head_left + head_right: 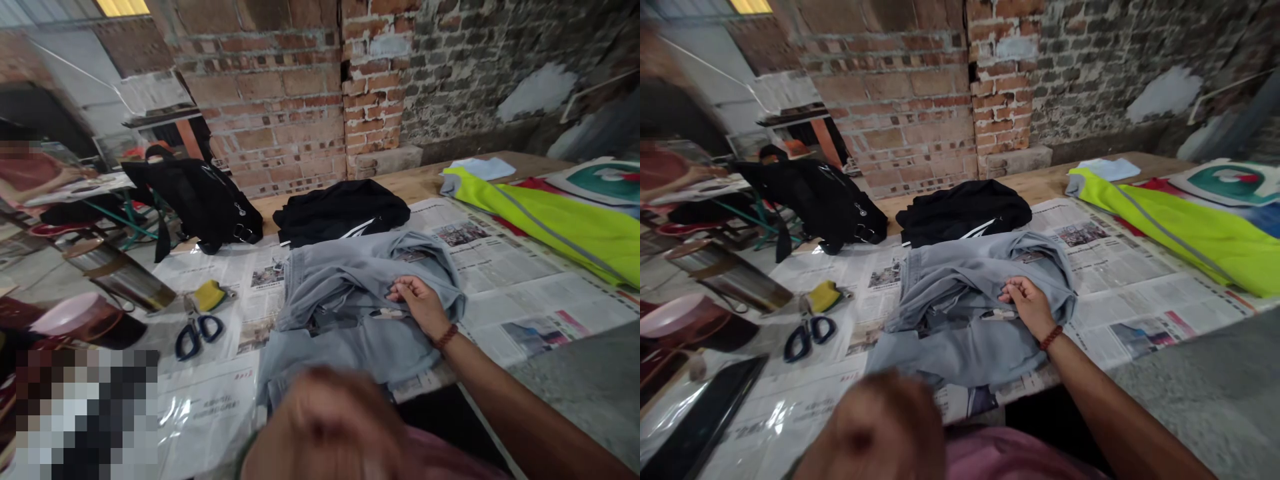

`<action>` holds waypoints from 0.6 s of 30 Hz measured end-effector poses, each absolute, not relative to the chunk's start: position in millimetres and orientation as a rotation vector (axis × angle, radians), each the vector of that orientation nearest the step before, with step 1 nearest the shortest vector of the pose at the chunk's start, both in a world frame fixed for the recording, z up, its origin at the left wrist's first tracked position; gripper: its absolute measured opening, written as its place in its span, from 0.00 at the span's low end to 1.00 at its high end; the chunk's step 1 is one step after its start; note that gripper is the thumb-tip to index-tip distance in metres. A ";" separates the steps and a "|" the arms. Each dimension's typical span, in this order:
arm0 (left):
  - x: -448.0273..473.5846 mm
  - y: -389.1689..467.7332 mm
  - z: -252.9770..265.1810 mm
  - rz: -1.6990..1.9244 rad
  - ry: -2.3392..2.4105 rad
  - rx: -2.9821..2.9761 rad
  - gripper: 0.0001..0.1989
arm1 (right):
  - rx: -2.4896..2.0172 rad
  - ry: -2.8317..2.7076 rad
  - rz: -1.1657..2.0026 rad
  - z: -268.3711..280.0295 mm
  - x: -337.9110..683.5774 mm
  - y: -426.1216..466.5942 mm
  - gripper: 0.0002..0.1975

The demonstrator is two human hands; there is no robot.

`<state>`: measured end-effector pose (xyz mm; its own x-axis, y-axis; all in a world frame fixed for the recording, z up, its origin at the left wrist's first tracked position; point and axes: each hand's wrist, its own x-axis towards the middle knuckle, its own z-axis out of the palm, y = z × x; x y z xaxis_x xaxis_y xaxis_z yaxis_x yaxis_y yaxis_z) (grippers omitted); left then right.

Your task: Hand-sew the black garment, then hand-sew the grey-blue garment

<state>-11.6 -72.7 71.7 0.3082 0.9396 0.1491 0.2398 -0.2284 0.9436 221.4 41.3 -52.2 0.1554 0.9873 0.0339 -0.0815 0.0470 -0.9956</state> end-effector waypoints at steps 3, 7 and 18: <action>1.7 -33.3 43.2 1.025 1.334 1.653 0.12 | -1.102 -0.978 1.117 -51.4 221.6 41.4 0.13; -0.3 1.5 -1.2 1.002 1.475 1.806 0.08 | -0.890 -0.865 1.136 -32.8 229.3 34.6 0.11; -7.1 -6.4 -13.6 0.711 1.292 2.032 0.15 | -0.664 -0.930 1.021 67.6 267.6 -27.9 0.05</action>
<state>-7.1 -6.4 -13.6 0.3766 0.9197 0.1110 0.5854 -0.3291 0.7409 267.6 -27.9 67.6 0.2187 0.9186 0.3292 -0.4128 0.3928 -0.8218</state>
